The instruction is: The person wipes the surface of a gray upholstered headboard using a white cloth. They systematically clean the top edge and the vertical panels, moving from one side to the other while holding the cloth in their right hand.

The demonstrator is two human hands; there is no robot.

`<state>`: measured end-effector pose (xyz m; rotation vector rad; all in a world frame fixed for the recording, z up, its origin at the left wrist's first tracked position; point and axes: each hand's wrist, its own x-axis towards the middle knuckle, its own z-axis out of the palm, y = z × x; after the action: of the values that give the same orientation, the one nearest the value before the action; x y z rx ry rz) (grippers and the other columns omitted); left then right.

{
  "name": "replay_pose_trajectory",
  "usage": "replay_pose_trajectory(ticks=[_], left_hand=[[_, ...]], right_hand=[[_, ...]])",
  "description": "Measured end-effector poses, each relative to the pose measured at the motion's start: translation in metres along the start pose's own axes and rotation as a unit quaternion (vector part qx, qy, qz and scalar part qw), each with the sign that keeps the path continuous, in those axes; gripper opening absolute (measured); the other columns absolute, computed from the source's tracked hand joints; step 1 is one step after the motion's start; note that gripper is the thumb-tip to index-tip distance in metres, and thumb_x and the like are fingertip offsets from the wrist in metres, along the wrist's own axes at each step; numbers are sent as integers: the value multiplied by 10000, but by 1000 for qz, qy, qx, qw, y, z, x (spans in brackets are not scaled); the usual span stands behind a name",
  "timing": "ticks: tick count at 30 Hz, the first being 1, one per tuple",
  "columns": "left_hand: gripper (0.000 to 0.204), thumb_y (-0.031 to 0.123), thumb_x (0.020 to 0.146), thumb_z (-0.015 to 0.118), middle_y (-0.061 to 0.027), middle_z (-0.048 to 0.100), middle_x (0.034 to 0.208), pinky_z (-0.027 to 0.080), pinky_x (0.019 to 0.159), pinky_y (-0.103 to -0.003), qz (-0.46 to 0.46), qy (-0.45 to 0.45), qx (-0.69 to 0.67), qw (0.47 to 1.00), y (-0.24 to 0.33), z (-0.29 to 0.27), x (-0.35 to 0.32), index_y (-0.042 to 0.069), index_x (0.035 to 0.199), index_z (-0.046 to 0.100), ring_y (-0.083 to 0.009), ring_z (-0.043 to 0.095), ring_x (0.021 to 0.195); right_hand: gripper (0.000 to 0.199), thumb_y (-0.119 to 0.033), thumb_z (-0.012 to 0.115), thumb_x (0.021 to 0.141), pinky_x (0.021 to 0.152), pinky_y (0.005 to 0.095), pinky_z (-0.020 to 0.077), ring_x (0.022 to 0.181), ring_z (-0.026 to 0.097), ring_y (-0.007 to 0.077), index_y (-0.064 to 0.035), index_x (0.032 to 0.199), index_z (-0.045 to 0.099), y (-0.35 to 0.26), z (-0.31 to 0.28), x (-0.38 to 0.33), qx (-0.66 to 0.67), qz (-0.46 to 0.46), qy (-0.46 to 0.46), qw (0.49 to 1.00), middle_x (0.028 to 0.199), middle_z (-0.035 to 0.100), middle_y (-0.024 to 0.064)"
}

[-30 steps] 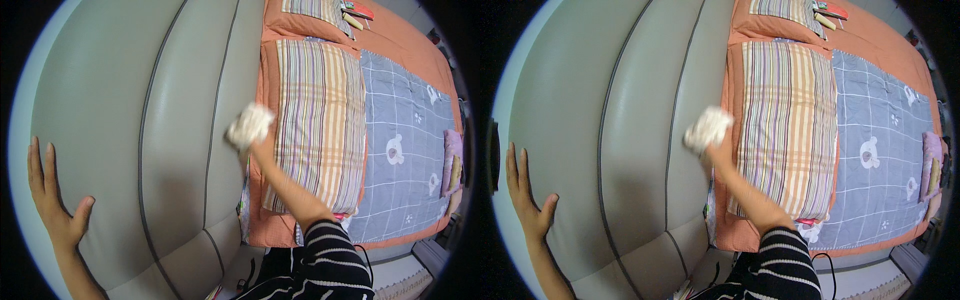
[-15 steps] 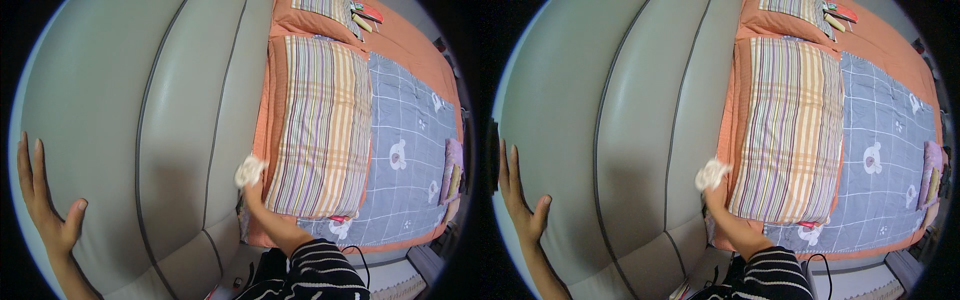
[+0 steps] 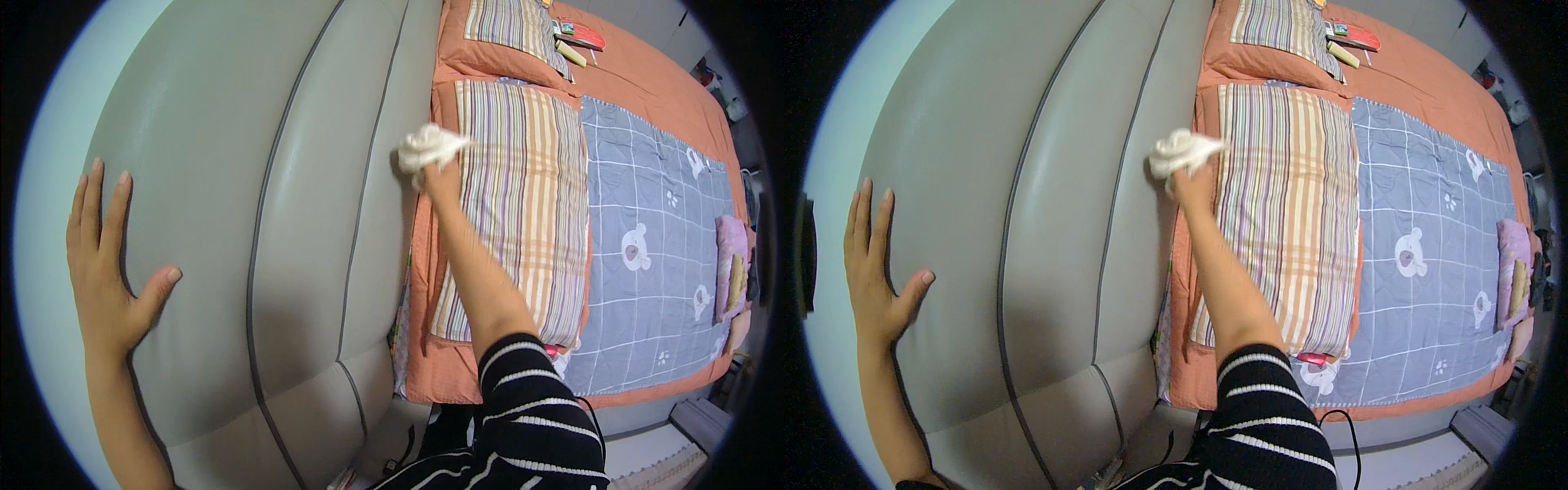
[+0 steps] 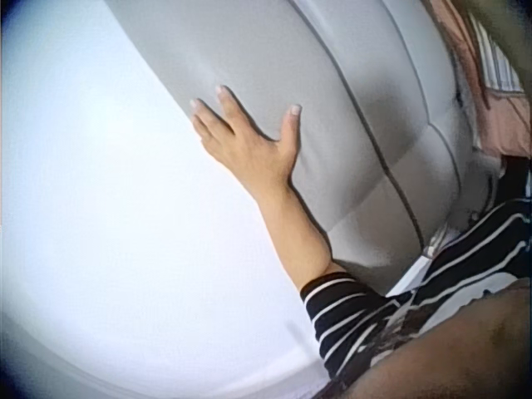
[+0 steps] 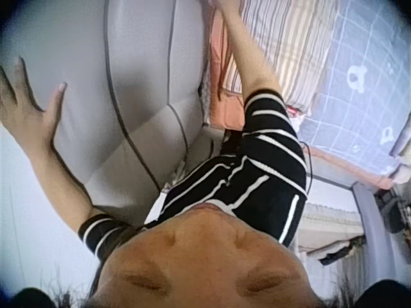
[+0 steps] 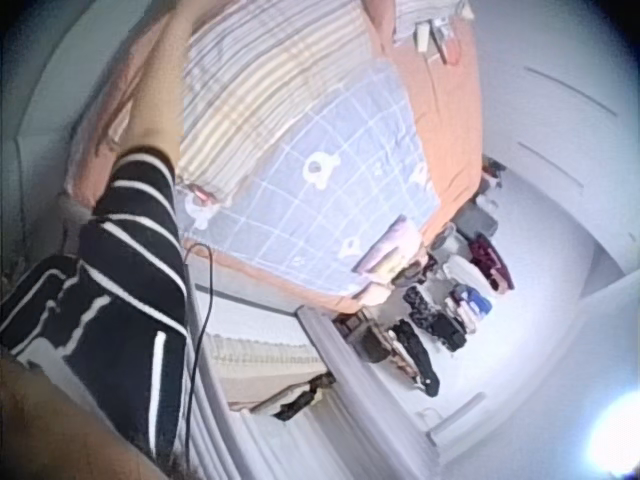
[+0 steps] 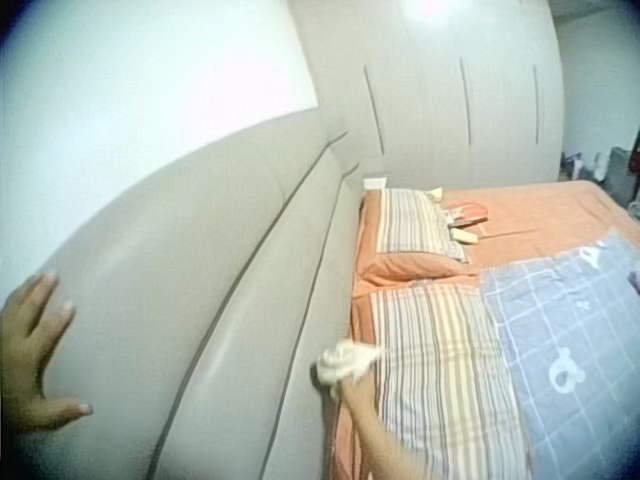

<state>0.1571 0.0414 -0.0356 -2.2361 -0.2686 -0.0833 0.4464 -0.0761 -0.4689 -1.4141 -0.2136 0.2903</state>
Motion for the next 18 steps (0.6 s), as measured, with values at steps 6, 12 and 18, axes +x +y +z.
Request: replay_pose_trajectory(ticks=[6,12,18], left_hand=[[918,778,738,506,-129,303,1524,274,1118,-525,2,-10,-11,1000,4,2,5,201,1444,403,-331,280,1406],[915,772,755,492,-150,287,1527,256,1123,-530,7,-40,1,999,-2,-2,3,184,1449,393,-338,259,1413],[914,766,760,494,-166,266,1531,230,1127,-554,4,-53,-10,999,-4,-4,5,173,1447,394,-356,227,1422]], right_hand=[[404,-297,699,776,800,368,483,915,638,251,14,1025,631,2,42,-27,27,-73,-10,997,974,667,160],[588,-211,738,713,967,397,410,1116,529,249,-39,1224,502,6,16,-265,72,55,-100,991,1169,559,117],[589,-167,704,750,987,403,433,1144,544,257,-27,1276,478,47,-37,-316,54,126,-230,963,1180,578,117]])
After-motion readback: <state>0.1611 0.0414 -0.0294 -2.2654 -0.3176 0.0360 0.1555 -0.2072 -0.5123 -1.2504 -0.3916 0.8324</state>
